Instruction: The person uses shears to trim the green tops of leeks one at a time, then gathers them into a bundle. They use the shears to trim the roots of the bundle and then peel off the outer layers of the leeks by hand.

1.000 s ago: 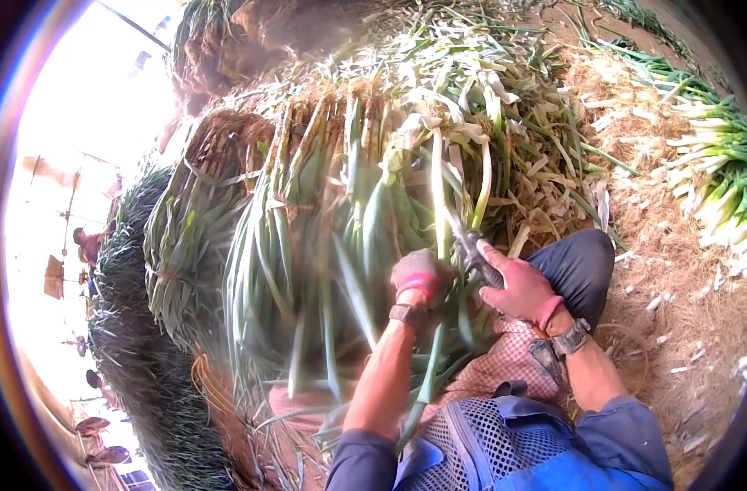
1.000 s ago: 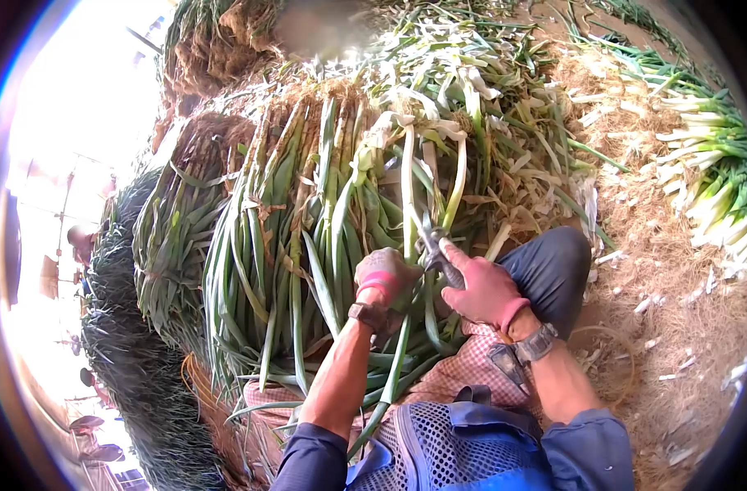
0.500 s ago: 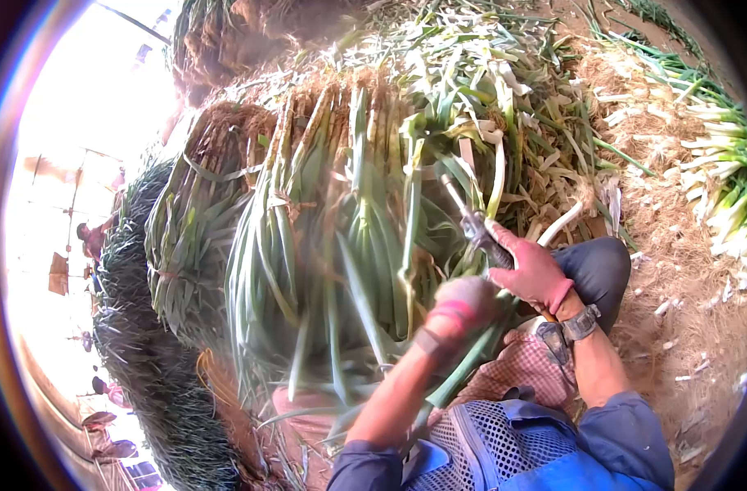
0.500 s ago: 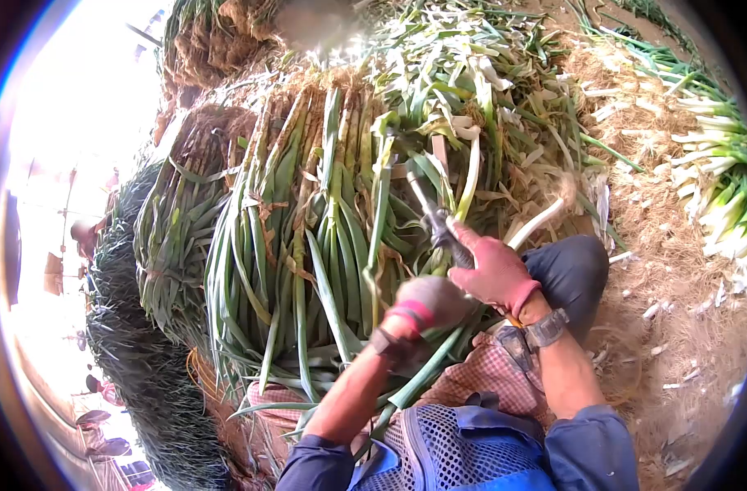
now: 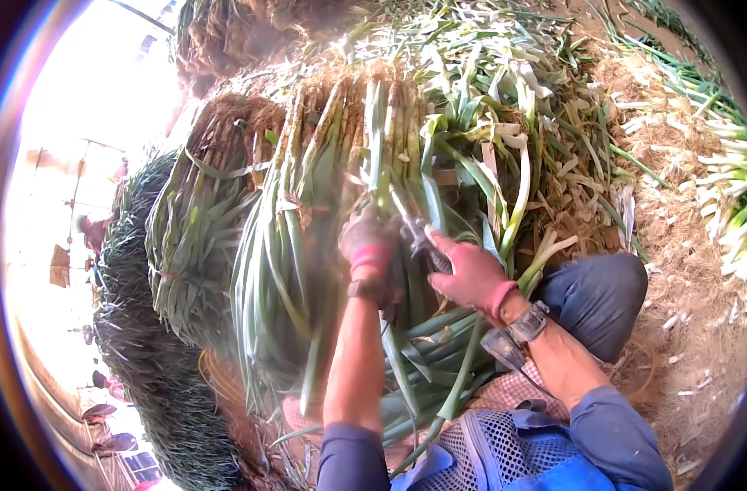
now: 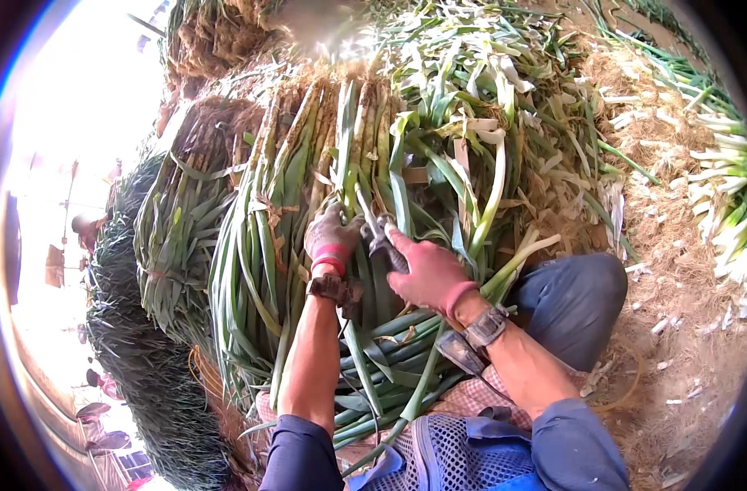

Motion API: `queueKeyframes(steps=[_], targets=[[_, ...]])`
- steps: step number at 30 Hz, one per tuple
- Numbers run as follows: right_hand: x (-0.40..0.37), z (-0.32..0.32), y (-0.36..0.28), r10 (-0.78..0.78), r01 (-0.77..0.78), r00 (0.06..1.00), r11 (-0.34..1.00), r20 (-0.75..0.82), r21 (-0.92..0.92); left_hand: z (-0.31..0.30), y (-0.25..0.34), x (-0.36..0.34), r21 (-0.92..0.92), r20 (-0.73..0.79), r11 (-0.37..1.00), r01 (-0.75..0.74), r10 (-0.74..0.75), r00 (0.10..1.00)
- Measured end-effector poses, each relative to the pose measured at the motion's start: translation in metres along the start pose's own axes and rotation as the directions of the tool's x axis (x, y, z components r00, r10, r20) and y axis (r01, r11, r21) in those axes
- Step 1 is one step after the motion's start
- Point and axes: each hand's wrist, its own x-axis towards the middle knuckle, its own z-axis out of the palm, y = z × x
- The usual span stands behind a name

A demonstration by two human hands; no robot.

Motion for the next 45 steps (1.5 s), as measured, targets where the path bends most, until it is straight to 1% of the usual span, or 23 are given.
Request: queueKeyframes(steps=[2,3,6,11,15,18,21,22,24,26,28,30,32,34,35,36,38,39,40,42,43,44,45], targets=[[0.026,0.004,0.007,-0.145,0.153,0.97,0.988,-0.195,0.024,-0.005,0.01,0.0,0.096,0.018,0.995,0.029,-0.031,0.999],[0.036,-0.002,0.005,-0.108,0.116,0.981,0.992,-0.159,0.044,-0.006,0.015,0.003,0.115,0.039,0.992,0.058,-0.063,0.997],[0.064,-0.022,-0.002,-0.039,0.041,0.986,0.999,-0.165,0.013,-0.004,0.014,0.008,0.167,0.048,0.985,0.033,-0.041,0.998],[0.115,-0.044,-0.013,0.044,-0.043,0.976,0.999,-0.215,0.012,0.011,0.005,0.018,0.147,-0.036,0.989,-0.01,0.016,0.999],[0.166,-0.062,-0.018,0.027,-0.028,0.966,1.0,-0.256,0.002,0.012,0.005,0.021,0.119,-0.024,0.993,-0.005,0.008,1.0],[0.197,-0.072,-0.023,0.064,-0.085,0.958,0.994,-0.279,-0.062,0.014,0.002,0.023,0.097,-0.027,0.995,0.004,-0.001,1.0],[0.211,-0.079,-0.018,0.062,-0.089,0.957,0.993,-0.283,-0.083,0.014,0.0,0.022,0.016,-0.014,1.0,0.008,-0.007,1.0],[0.208,-0.077,-0.014,0.06,-0.087,0.957,0.993,-0.283,-0.082,0.012,0.001,0.02,-0.011,0.027,1.0,0.007,-0.006,1.0],[0.189,-0.076,-0.007,0.088,-0.078,0.973,0.995,-0.213,0.054,0.007,0.004,0.018,-0.04,0.058,0.999,0.003,-0.001,0.998],[0.157,-0.069,0.004,0.007,-0.001,0.976,1.0,-0.218,0.024,0.005,0.007,0.017,-0.078,0.202,0.996,0.042,-0.025,0.979],[0.109,-0.06,0.007,-0.032,0.048,0.983,0.996,-0.183,0.081,0.009,0.006,0.014,-0.128,0.186,0.991,0.025,-0.001,0.983],[0.07,-0.041,0.025,-0.142,0.148,0.973,0.989,-0.183,0.018,0.003,0.009,0.007,-0.225,0.236,0.971,0.082,-0.027,0.971],[0.017,-0.037,0.025,-0.185,0.188,0.981,0.981,-0.049,0.05,-0.01,0.021,-0.002,-0.207,0.276,0.975,0.076,-0.016,0.961],[-0.036,-0.038,0.018,-0.107,0.107,0.994,0.993,0.006,0.045,-0.013,0.026,-0.014,-0.197,0.232,0.98,-0.009,0.056,0.971],[-0.052,-0.029,0.032,-0.172,0.173,0.978,0.985,-0.114,-0.005,-0.021,0.033,-0.03,-0.245,0.172,0.966,-0.086,0.131,0.976],[-0.068,-0.033,0.033,-0.175,0.176,0.977,0.984,-0.118,-0.005,-0.018,0.035,-0.035,-0.278,0.177,0.957,-0.082,0.135,0.975],[-0.099,-0.046,0.033,-0.004,0.002,0.988,1.0,-0.154,-0.016,-0.012,0.043,-0.048,-0.262,0.216,0.965,-0.027,0.085,0.973],[-0.103,-0.041,0.049,-0.033,0.018,0.98,0.997,-0.197,-0.076,-0.002,0.045,-0.045,-0.264,0.3,0.964,0.02,0.062,0.952],[-0.111,-0.039,0.062,-0.035,0.02,0.979,0.997,-0.2,-0.076,0.012,0.045,-0.052,-0.293,0.342,0.956,0.009,0.096,0.935],[-0.124,-0.037,0.073,-0.178,0.181,0.97,0.983,-0.164,0.003,0.026,0.063,-0.069,-0.157,0.342,0.983,-0.093,0.143,0.929],[-0.128,-0.037,0.074,-0.196,0.202,0.963,0.979,-0.183,0.014,0.028,0.07,-0.078,-0.193,0.405,0.978,-0.08,0.153,0.901],[-0.127,-0.039,0.076,-0.197,0.203,0.963,0.979,-0.184,0.015,0.038,0.075,-0.089,-0.2,0.397,0.975,-0.096,0.17,0.902],[-0.122,-0.041,0.08,-0.16,0.165,0.963,0.986,-0.218,0.005,0.041,0.085,-0.097,-0.145,0.444,0.98,-0.138,0.189,0.876]])
